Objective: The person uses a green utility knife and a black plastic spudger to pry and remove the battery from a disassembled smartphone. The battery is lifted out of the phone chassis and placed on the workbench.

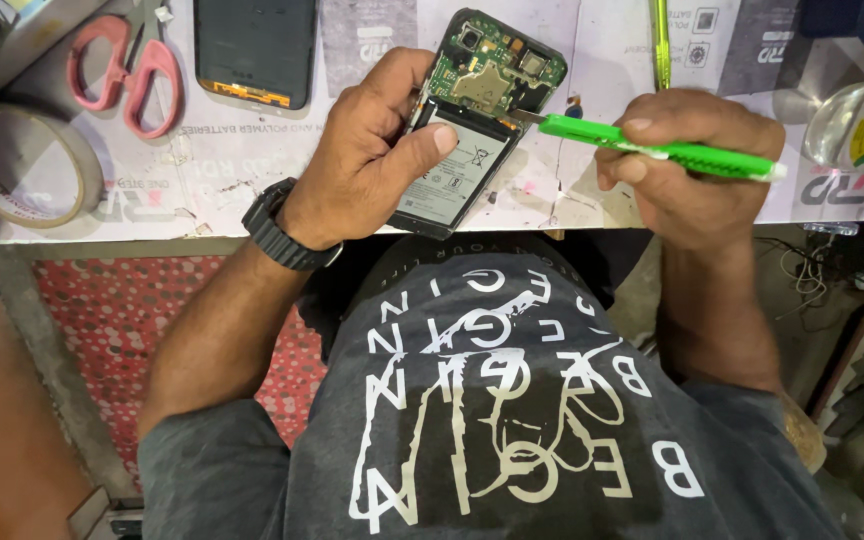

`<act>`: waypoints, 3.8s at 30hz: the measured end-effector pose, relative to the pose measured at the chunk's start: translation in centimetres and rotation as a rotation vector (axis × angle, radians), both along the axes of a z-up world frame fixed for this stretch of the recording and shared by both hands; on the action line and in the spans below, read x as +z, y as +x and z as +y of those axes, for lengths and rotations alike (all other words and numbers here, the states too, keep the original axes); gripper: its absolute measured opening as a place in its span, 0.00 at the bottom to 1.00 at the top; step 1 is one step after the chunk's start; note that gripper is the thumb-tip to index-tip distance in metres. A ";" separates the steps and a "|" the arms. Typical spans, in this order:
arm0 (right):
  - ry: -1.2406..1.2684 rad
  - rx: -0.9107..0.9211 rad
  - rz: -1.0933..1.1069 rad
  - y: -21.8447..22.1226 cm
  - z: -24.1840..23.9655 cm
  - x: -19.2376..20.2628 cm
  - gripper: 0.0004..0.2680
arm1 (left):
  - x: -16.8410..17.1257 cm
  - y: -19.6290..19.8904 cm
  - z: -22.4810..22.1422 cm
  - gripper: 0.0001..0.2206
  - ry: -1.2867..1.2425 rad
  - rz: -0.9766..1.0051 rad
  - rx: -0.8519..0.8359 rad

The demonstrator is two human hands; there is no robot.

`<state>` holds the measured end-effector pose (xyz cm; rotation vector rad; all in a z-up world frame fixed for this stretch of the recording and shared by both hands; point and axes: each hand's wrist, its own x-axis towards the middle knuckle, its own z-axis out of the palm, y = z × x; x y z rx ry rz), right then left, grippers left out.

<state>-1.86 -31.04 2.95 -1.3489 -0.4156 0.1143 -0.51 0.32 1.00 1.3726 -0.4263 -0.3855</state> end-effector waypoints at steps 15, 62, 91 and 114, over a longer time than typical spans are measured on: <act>0.161 -0.044 0.241 -0.8 -1.1 -1.6 0.06 | -0.4 0.0 0.0 0.11 -0.024 -0.016 -0.005; -0.248 -0.032 -0.168 0.7 3.9 0.5 0.09 | 0.6 0.3 0.5 0.18 0.113 -0.102 0.050; -1.245 -0.406 -0.686 0.2 -2.8 2.3 0.15 | -0.2 0.2 -0.1 0.17 -0.107 0.089 -0.009; -0.962 -0.250 -0.689 -1.0 4.1 2.3 0.15 | 0.5 0.2 -0.4 0.16 -0.055 0.132 0.010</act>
